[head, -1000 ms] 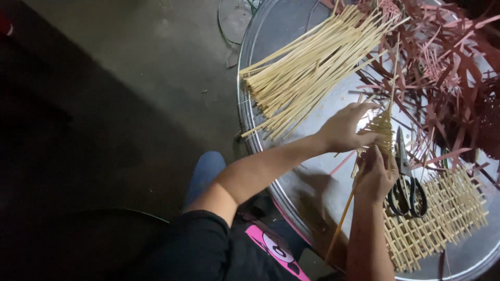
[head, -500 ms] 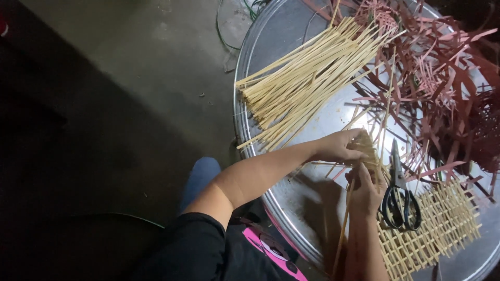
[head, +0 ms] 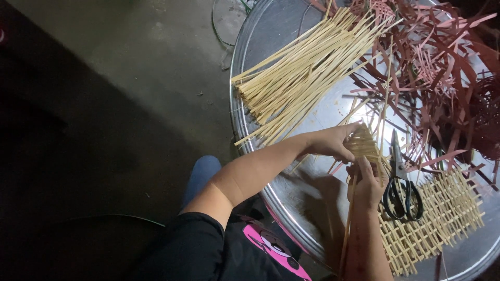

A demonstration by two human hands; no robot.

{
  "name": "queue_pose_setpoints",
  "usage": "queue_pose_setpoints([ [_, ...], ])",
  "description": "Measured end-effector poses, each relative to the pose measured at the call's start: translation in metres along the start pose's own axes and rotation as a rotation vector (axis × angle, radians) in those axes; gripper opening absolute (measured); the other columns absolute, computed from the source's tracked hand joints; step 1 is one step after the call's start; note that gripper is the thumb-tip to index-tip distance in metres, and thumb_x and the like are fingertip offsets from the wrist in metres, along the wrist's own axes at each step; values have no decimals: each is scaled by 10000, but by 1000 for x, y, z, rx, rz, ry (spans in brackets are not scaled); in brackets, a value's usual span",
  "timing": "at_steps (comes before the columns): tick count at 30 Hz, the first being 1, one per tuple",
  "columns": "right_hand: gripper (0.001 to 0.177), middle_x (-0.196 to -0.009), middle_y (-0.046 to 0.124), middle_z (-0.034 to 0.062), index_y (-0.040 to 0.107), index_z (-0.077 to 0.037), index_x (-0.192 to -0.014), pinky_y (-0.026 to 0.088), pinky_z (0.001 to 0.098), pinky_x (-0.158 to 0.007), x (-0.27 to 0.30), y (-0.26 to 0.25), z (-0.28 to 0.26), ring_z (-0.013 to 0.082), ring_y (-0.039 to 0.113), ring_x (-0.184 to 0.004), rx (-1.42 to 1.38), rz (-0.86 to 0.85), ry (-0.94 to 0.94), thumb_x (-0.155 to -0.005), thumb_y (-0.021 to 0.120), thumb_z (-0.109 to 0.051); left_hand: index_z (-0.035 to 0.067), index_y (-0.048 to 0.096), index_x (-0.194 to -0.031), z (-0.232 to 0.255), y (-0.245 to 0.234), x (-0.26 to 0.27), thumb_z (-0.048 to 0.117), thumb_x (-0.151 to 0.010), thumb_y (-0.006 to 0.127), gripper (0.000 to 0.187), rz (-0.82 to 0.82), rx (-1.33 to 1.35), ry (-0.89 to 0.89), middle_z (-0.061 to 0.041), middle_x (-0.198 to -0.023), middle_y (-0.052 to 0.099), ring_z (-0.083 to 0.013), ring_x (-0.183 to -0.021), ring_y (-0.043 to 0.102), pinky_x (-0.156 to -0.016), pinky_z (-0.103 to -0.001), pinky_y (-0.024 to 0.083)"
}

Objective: A person is weaving thin strips of straw or bamboo to create a small, decorative, cone-shaped item on a large metal tray.

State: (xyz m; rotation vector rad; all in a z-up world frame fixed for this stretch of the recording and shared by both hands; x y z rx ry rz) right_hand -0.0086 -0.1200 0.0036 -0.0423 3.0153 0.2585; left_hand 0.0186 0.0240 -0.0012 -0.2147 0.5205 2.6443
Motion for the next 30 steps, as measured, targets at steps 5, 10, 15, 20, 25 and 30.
queue_pose_setpoints([
  [5, 64, -660, 519, 48, 544, -82, -761, 512, 248, -571, 1, 3, -6, 94, 513, -555, 21, 0, 20, -812, 581, -74, 45, 293, -1211, -12, -2, -5, 36, -653, 676, 677, -32, 52, 26, -183, -723, 590, -209, -571, 622, -486, -258, 529],
  [10, 70, -647, 512, 42, 546, -74, -756, 536, 265, -588, 1, -1, -4, 97, 530, -567, 55, 1, 53, -798, 600, -91, 38, 261, -1233, -6, -2, -2, 20, -668, 662, 693, -13, 23, -3, -179, -717, 594, -200, -552, 613, -479, -255, 531],
  [15, 97, -664, 511, 32, 544, -72, -745, 534, 282, -603, 2, 2, -10, 92, 529, -609, 178, -43, 82, -784, 616, -124, 41, 259, -1236, -11, -6, -5, 27, -643, 698, 738, -21, 64, -20, -203, -724, 595, -213, -544, 615, -474, -262, 532],
  [20, 98, -738, 530, 40, 557, -77, -825, 523, 298, -584, -6, -6, -9, 106, 504, -618, 191, -126, 119, -744, 612, -69, 59, 270, -1229, -16, -14, -7, 49, -641, 723, 743, 26, 52, -34, -206, -731, 605, -240, -559, 628, -484, -292, 545],
  [25, 167, -756, 541, 67, 570, -47, -859, 502, 306, -583, -19, -24, -2, 143, 517, -631, 174, -145, 160, -703, 604, 1, 94, 297, -1213, -35, -18, -17, 56, -658, 715, 696, -25, 67, -34, -186, -761, 609, -218, -576, 625, -484, -269, 544],
  [30, 285, -875, 560, 184, 534, 39, -978, 508, 356, -589, -31, -42, -5, 240, 579, -686, 135, -209, 229, -696, 575, 55, 127, 354, -1126, -34, -19, -20, 45, -661, 733, 606, -2, 58, -30, -194, -766, 619, -234, -547, 626, -454, -300, 550],
])
Point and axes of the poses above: each hand's wrist, its own x-axis away from the middle knuckle, its own y-axis out of the palm, z = x × y, the point moved 2 cm from there along -x, towards the middle knuckle
